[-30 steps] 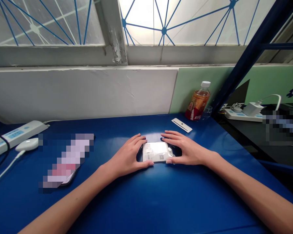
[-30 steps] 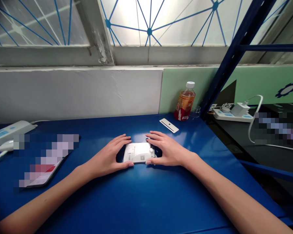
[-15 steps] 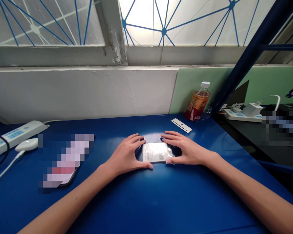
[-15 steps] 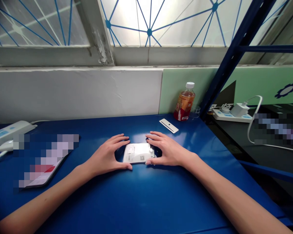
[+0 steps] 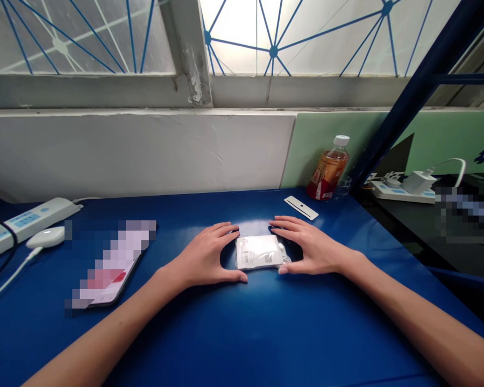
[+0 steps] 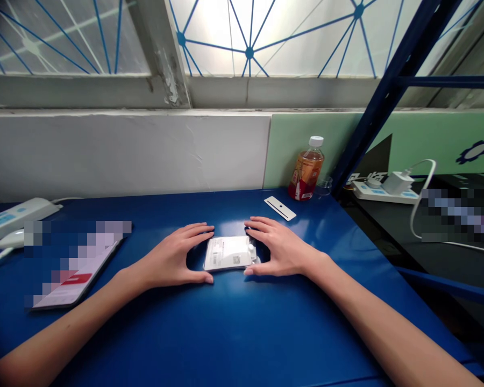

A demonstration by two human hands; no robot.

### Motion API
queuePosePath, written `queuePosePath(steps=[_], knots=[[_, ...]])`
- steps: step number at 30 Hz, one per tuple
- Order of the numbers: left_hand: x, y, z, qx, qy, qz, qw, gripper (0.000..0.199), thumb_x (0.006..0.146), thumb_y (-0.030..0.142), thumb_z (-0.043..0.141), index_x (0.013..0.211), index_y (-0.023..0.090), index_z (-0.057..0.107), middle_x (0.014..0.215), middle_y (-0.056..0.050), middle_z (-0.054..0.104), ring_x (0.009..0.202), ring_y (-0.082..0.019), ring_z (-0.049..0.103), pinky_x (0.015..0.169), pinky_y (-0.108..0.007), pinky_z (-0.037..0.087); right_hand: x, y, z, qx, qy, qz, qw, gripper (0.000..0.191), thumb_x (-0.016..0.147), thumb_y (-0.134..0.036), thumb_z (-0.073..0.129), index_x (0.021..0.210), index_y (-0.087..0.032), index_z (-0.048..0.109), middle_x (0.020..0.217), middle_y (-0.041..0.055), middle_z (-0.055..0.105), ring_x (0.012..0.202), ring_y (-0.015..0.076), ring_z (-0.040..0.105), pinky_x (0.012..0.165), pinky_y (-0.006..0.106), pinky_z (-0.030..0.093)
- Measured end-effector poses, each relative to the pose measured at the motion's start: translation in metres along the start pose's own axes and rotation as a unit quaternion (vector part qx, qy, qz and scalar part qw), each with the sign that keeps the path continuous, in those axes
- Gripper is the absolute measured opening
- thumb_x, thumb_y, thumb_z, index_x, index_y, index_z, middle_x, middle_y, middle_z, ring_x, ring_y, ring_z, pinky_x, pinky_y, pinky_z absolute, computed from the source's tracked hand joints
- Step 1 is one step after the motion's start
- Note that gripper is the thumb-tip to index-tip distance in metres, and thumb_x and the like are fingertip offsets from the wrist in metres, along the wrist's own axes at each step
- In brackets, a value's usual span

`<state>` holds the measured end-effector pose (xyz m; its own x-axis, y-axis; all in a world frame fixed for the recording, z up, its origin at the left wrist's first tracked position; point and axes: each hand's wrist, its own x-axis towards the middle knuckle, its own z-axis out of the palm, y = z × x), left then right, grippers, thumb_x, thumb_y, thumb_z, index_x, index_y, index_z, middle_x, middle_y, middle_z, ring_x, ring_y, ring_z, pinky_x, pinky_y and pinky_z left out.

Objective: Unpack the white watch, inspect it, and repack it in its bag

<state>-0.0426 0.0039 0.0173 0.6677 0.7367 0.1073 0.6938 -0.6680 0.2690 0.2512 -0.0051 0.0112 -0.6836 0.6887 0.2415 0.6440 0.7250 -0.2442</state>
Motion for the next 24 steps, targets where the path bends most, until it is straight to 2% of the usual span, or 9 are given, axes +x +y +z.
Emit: queuePosePath(steps=[5,11,17,21,24], knots=[[0.000,-0.002,0.000,-0.018,0.015,0.007,1.000,0.092,0.065,0.075,0.070,0.134,0.017,0.056,0.140,-0.017,0.054,0.132,-0.038,0.046,0.108,-0.053,0.038,0.000,0.002,0.002,0.027,-0.004,-0.005,1.000,0.090,0.070,-0.069,0.070,0.135,-0.009,0.055,0.141,0.0209,0.053,0.135,0.0372,0.044,0.109,0.052,0.040],[-0.001,-0.003,0.004,-0.026,0.025,0.010,0.999,0.089,0.067,0.074,0.069,0.134,0.017,0.055,0.140,-0.017,0.054,0.133,-0.037,0.045,0.109,-0.053,0.038,0.000,0.002,0.002,0.055,0.005,-0.003,0.998,0.083,0.071,-0.064,0.072,0.134,-0.012,0.056,0.140,0.0204,0.054,0.134,0.0370,0.044,0.108,0.052,0.041],[-0.003,0.007,0.005,-0.036,0.019,0.033,0.999,0.084,0.078,0.062,0.068,0.143,0.015,0.044,0.148,-0.018,0.044,0.137,-0.036,0.039,0.110,-0.051,0.037,0.000,0.000,0.001,0.045,0.006,-0.004,0.999,0.080,0.073,-0.063,0.071,0.132,-0.011,0.058,0.138,0.0211,0.055,0.133,0.0366,0.045,0.108,0.051,0.041],[-0.003,0.014,0.009,-0.064,0.021,0.071,0.995,0.062,0.091,0.051,0.058,0.143,0.020,0.045,0.145,-0.012,0.049,0.137,-0.031,0.041,0.111,-0.048,0.038,0.000,-0.003,0.000,0.029,-0.002,-0.007,1.000,0.083,0.074,-0.064,0.069,0.134,-0.009,0.055,0.139,0.0213,0.054,0.134,0.0360,0.044,0.109,0.051,0.040],[-0.001,0.015,0.013,-0.081,0.040,0.070,0.993,0.050,0.095,0.042,0.054,0.140,0.022,0.049,0.141,-0.010,0.054,0.136,-0.029,0.043,0.111,-0.047,0.038,0.000,-0.007,-0.001,0.036,-0.010,-0.006,0.999,0.078,0.080,-0.060,0.066,0.139,-0.012,0.050,0.142,0.0201,0.051,0.135,0.0349,0.043,0.109,0.052,0.039]])
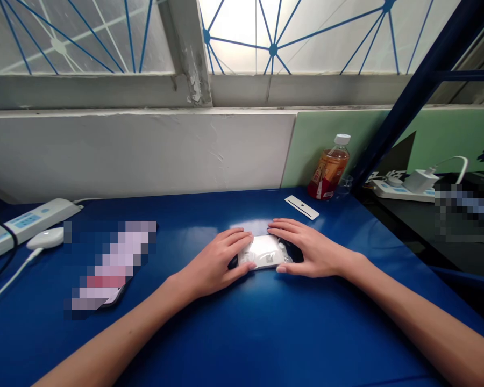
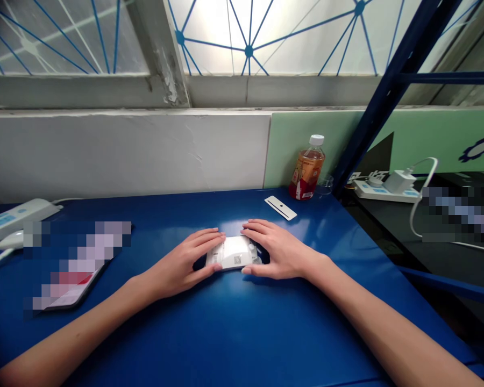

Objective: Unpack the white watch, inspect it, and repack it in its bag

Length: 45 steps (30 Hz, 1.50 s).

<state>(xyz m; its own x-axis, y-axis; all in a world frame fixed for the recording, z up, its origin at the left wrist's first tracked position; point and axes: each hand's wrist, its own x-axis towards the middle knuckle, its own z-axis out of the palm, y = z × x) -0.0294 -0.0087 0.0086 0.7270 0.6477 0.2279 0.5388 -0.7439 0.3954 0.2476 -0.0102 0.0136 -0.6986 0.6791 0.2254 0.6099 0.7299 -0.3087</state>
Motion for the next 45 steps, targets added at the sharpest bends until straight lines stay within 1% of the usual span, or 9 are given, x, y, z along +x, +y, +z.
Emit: queuePosePath(steps=[4,10,13,17,22,26,32,41,45], knots=[[0.001,-0.001,0.001,0.000,-0.001,-0.022,1.000,0.050,0.091,0.045,0.059,0.136,0.022,0.055,0.140,-0.011,0.055,0.137,-0.032,0.041,0.109,-0.050,0.040,-0.001,-0.003,0.001,0.015,-0.008,0.003,1.000,0.063,0.087,-0.054,0.061,0.139,-0.020,0.053,0.146,0.0163,0.049,0.137,0.0343,0.041,0.108,0.054,0.039],[0.001,0.000,-0.001,0.015,-0.014,-0.048,0.999,0.052,0.090,0.049,0.060,0.133,0.021,0.057,0.142,-0.013,0.053,0.139,-0.034,0.037,0.109,-0.052,0.039,0.000,-0.002,0.004,0.042,-0.004,0.012,0.999,0.054,0.089,-0.049,0.060,0.135,-0.022,0.058,0.142,0.0156,0.053,0.136,0.0339,0.042,0.108,0.053,0.040],[0.001,-0.002,0.001,0.017,0.004,-0.048,0.999,0.055,0.087,0.052,0.063,0.132,0.021,0.058,0.140,-0.013,0.055,0.138,-0.035,0.039,0.109,-0.053,0.040,0.000,-0.002,0.004,0.048,0.004,0.014,0.999,0.056,0.086,-0.049,0.064,0.135,-0.022,0.058,0.142,0.0158,0.053,0.136,0.0349,0.043,0.107,0.053,0.040],[0.001,-0.006,0.003,0.040,0.032,-0.046,0.998,0.065,0.080,0.058,0.068,0.130,0.017,0.060,0.133,-0.015,0.060,0.132,-0.035,0.046,0.108,-0.052,0.041,0.000,-0.002,0.005,0.048,0.016,0.010,0.999,0.062,0.082,-0.050,0.068,0.135,-0.020,0.055,0.144,0.0171,0.050,0.134,0.0345,0.044,0.107,0.052,0.041],[0.002,-0.006,0.001,0.043,0.034,-0.036,0.998,0.073,0.076,0.065,0.069,0.127,0.013,0.061,0.129,-0.017,0.063,0.129,-0.035,0.049,0.106,-0.051,0.043,0.001,0.001,0.007,0.016,0.033,0.016,0.999,0.069,0.079,-0.054,0.070,0.133,-0.015,0.054,0.145,0.0196,0.048,0.134,0.0352,0.044,0.107,0.052,0.042],[0.002,-0.002,0.000,0.044,0.030,-0.039,0.998,0.065,0.081,0.060,0.065,0.130,0.017,0.058,0.135,-0.016,0.059,0.130,-0.036,0.048,0.107,-0.053,0.042,0.001,0.001,0.009,0.018,0.031,0.018,0.999,0.067,0.079,-0.055,0.069,0.131,-0.014,0.057,0.141,0.0197,0.052,0.133,0.0357,0.045,0.107,0.052,0.041],[0.000,0.001,0.002,0.045,0.024,-0.044,0.998,0.064,0.083,0.054,0.064,0.132,0.015,0.054,0.137,-0.017,0.055,0.133,-0.035,0.045,0.108,-0.052,0.040,0.001,0.001,0.009,0.017,0.033,0.026,0.999,0.066,0.079,-0.053,0.069,0.131,-0.015,0.057,0.140,0.0196,0.053,0.133,0.0361,0.045,0.107,0.052,0.042],[0.002,0.001,0.001,0.046,0.031,-0.038,0.998,0.055,0.076,0.049,0.069,0.118,0.015,0.057,0.131,-0.017,0.059,0.132,-0.036,0.045,0.110,-0.051,0.038,0.002,-0.005,0.004,0.014,0.034,-0.008,0.999,0.043,0.090,-0.034,0.055,0.127,-0.012,0.058,0.131,0.0179,0.061,0.130,0.0322,0.049,0.106,0.050,0.043],[0.001,0.007,0.000,0.064,-0.015,-0.037,0.997,0.063,0.086,0.049,0.058,0.134,0.010,0.048,0.145,-0.020,0.046,0.140,-0.036,0.035,0.113,-0.052,0.033,0.003,-0.010,0.009,0.013,0.037,0.009,0.999,0.042,0.091,-0.030,0.053,0.126,-0.009,0.058,0.126,0.0181,0.064,0.127,0.0321,0.052,0.105,0.047,0.045]])
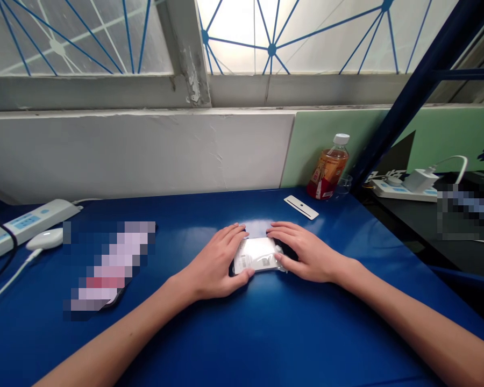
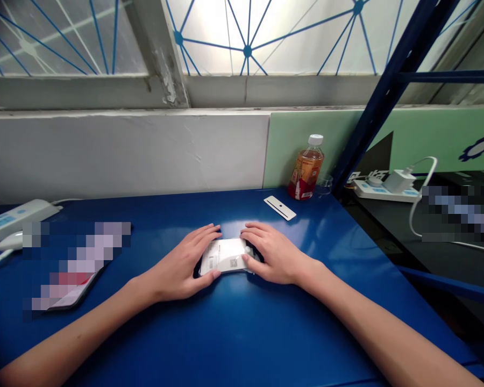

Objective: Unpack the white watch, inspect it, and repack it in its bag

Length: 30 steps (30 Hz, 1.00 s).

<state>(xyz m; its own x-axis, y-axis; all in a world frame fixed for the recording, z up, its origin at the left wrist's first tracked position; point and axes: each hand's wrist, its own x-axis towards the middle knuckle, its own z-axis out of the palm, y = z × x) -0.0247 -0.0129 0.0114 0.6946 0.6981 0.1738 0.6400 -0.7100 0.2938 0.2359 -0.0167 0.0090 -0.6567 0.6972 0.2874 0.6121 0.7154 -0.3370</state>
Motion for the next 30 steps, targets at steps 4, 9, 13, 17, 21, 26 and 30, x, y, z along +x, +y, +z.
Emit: queuePosePath(steps=[4,9,13,17,21,26,30], knots=[[-0.001,-0.001,0.003,0.012,-0.018,-0.006,1.000,0.068,0.091,0.057,0.051,0.140,0.011,0.045,0.150,-0.019,0.041,0.143,-0.036,0.029,0.115,-0.053,0.029,0.000,-0.005,0.006,-0.006,0.012,0.030,0.999,0.042,0.094,-0.034,0.051,0.126,-0.009,0.059,0.125,0.0177,0.065,0.127,0.0320,0.053,0.104,0.047,0.047],[-0.001,-0.005,0.004,0.001,-0.021,-0.020,1.000,0.067,0.090,0.059,0.053,0.138,0.013,0.049,0.151,-0.018,0.040,0.144,-0.037,0.027,0.114,-0.053,0.032,0.000,-0.008,0.008,-0.005,0.014,0.052,0.999,0.041,0.098,-0.029,0.041,0.132,-0.010,0.055,0.132,0.0184,0.061,0.127,0.0307,0.054,0.103,0.048,0.049],[0.001,-0.005,0.004,-0.005,-0.022,-0.023,0.999,0.065,0.089,0.059,0.055,0.136,0.014,0.051,0.151,-0.018,0.041,0.143,-0.037,0.028,0.113,-0.053,0.032,0.000,-0.006,0.008,0.002,0.001,0.041,0.999,0.046,0.099,-0.024,0.035,0.138,-0.004,0.048,0.137,0.0233,0.056,0.127,0.0328,0.054,0.103,0.050,0.048],[0.002,-0.003,0.005,-0.008,-0.013,-0.012,1.000,0.063,0.088,0.057,0.057,0.134,0.014,0.052,0.149,-0.018,0.043,0.142,-0.037,0.031,0.113,-0.055,0.031,0.000,-0.003,0.006,0.005,-0.032,0.032,0.999,0.048,0.096,-0.016,0.035,0.140,-0.001,0.045,0.142,0.0263,0.049,0.132,0.0344,0.049,0.105,0.052,0.046],[0.002,-0.004,0.004,0.001,-0.024,-0.009,1.000,0.065,0.089,0.056,0.055,0.137,0.013,0.050,0.149,-0.018,0.043,0.142,-0.036,0.032,0.114,-0.055,0.030,0.000,0.001,0.001,0.036,-0.040,0.040,0.998,0.049,0.093,-0.009,0.034,0.140,-0.007,0.047,0.144,0.0217,0.049,0.134,0.0302,0.047,0.106,0.050,0.045],[0.002,-0.012,0.003,0.005,-0.011,-0.014,1.000,0.067,0.088,0.050,0.057,0.139,0.009,0.046,0.147,-0.019,0.046,0.140,-0.035,0.035,0.113,-0.051,0.035,0.000,0.012,0.000,0.020,-0.022,0.018,0.999,0.048,0.090,-0.006,0.039,0.134,-0.014,0.056,0.140,0.0147,0.055,0.139,0.0292,0.041,0.108,0.050,0.044],[0.002,-0.014,0.003,0.026,0.027,-0.015,0.999,0.066,0.081,0.043,0.061,0.134,0.005,0.050,0.141,-0.021,0.051,0.135,-0.035,0.042,0.112,-0.050,0.036,0.000,0.021,0.001,-0.010,0.052,0.010,0.999,0.028,0.091,-0.017,0.053,0.112,-0.019,0.072,0.131,0.0139,0.063,0.134,0.0326,0.046,0.104,0.053,0.046]])
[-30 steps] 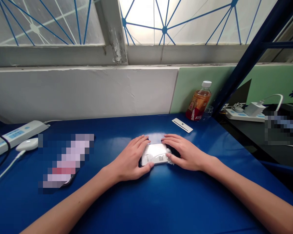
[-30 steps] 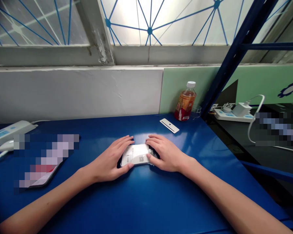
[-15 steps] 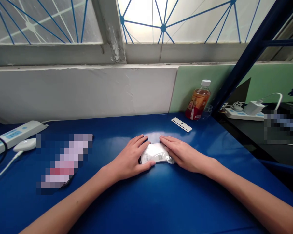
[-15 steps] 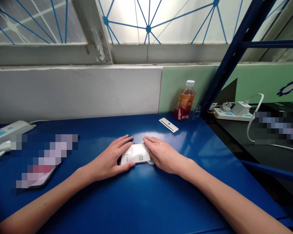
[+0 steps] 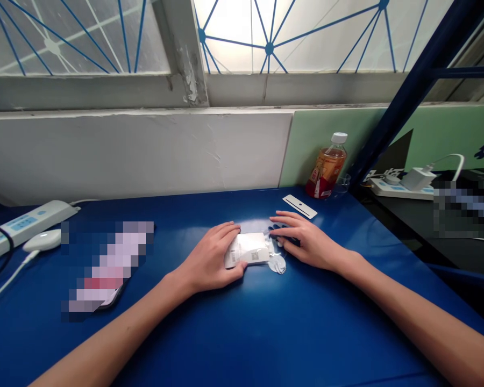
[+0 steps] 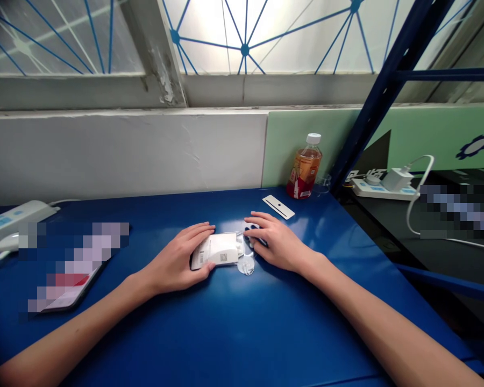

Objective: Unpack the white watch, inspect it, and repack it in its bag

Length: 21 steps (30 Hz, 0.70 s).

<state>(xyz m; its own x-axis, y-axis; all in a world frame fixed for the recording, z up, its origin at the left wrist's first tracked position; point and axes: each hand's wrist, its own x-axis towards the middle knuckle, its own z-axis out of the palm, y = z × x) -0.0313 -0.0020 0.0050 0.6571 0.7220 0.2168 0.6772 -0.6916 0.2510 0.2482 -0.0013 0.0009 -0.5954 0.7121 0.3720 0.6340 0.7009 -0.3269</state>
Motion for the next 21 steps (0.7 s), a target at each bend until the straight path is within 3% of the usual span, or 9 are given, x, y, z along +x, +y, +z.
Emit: queuePosePath(steps=[4,8,11,16,21], knots=[[0.000,0.004,-0.001,0.009,0.000,-0.001,1.000,0.060,0.081,0.044,0.061,0.129,0.007,0.054,0.139,-0.021,0.052,0.134,-0.036,0.043,0.111,-0.051,0.037,0.000,0.002,-0.001,0.007,0.003,-0.003,1.000,0.022,0.089,-0.030,0.063,0.105,-0.022,0.076,0.128,0.0121,0.065,0.131,0.0336,0.049,0.102,0.053,0.047],[0.001,0.007,-0.001,0.009,-0.022,-0.004,1.000,0.070,0.086,0.057,0.057,0.137,0.011,0.047,0.147,-0.022,0.044,0.139,-0.037,0.036,0.112,-0.055,0.032,-0.001,-0.001,-0.002,0.029,-0.024,-0.008,0.999,0.032,0.085,-0.018,0.062,0.114,-0.021,0.072,0.135,0.0117,0.060,0.135,0.0325,0.043,0.106,0.052,0.044],[0.002,0.005,0.001,-0.003,-0.025,-0.004,1.000,0.066,0.089,0.057,0.055,0.136,0.013,0.048,0.146,-0.020,0.045,0.140,-0.037,0.035,0.114,-0.056,0.029,-0.002,-0.005,-0.002,0.052,-0.041,-0.013,0.998,0.041,0.079,-0.012,0.063,0.120,-0.020,0.069,0.140,0.0115,0.056,0.138,0.0327,0.040,0.109,0.053,0.041],[0.001,0.001,0.004,-0.027,-0.018,0.008,0.999,0.062,0.092,0.055,0.053,0.136,0.013,0.047,0.142,-0.017,0.050,0.138,-0.034,0.038,0.114,-0.053,0.031,-0.001,-0.008,0.005,0.081,-0.019,-0.011,0.997,0.032,0.084,-0.029,0.069,0.115,-0.019,0.070,0.135,0.0135,0.060,0.133,0.0325,0.046,0.105,0.051,0.045],[0.001,0.001,0.003,-0.035,-0.003,0.011,0.999,0.057,0.091,0.054,0.055,0.134,0.016,0.050,0.139,-0.015,0.054,0.136,-0.033,0.042,0.112,-0.052,0.033,0.000,-0.008,0.008,0.076,0.001,-0.035,0.996,0.021,0.090,-0.027,0.064,0.108,-0.019,0.071,0.128,0.0135,0.065,0.128,0.0304,0.051,0.103,0.049,0.048]])
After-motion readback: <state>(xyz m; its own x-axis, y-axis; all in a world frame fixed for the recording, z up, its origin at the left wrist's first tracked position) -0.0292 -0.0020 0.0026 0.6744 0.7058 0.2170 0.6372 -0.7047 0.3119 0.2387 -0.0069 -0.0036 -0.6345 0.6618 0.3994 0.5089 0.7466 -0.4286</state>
